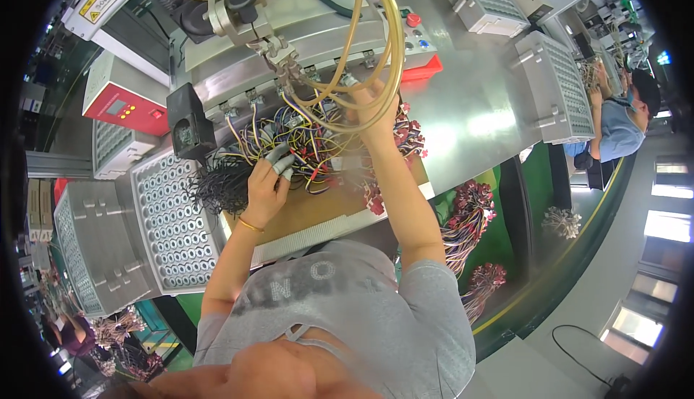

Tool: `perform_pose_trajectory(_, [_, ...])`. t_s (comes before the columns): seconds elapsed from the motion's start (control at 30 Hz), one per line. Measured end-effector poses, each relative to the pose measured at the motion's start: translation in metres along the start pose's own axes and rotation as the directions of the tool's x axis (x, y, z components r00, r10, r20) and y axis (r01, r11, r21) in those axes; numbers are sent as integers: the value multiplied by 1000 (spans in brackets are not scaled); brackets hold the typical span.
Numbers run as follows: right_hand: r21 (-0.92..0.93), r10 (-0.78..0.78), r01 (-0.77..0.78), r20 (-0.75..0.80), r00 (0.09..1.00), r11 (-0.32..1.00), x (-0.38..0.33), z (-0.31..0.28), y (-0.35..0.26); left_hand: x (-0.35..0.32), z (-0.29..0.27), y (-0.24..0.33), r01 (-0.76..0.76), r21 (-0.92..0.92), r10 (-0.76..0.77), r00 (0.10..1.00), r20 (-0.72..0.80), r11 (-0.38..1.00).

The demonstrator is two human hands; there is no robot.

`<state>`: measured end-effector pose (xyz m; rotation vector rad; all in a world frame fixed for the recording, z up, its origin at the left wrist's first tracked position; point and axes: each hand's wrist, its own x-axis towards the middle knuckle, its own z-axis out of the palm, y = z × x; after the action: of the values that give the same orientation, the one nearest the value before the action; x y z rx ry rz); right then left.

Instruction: The person processes wire harnesses by inserting wire connectors into a machine, pressing a button to operate the machine, attaching rings from a tray onto the connectors, and placing completed harness bundles into a container.

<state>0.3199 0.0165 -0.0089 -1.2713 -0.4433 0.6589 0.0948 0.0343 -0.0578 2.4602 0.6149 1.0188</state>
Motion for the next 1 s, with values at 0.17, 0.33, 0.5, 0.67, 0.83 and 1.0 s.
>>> perform_pose_trajectory(0.17, [35, 32, -30, -53, 998, 999, 1, 4, -2, 2, -2, 3, 68, -36, -67, 997, 30, 997])
perform_pose_trajectory(0.33, [216, 26, -37, 52, 998, 976, 17, 2, 22, 3, 2, 4, 55, -49, -54, 998, 19, 997])
perform_pose_trajectory(0.5, [-644, -166, 215, 137, 977, 734, 29, -30, -18, -2, -1, 5, 66, -38, -65, 998, 12, 997])
perform_pose_trajectory(0.67, [-863, -516, 432, 254, 818, 261, 107, -99, -7, 2, 2, 10, 13, 5, -13, 999, -33, 1000])
perform_pose_trajectory(0.83, [-791, -587, 608, 525, 617, -68, 142, -101, 7, -3, 1, 16, 89, 14, -89, 996, 2, 996])
perform_pose_trajectory(1.0, [-786, -632, 533, 246, 735, 313, 131, -129, -6, 2, 12, 18, 40, 9, -41, 999, 24, 999])
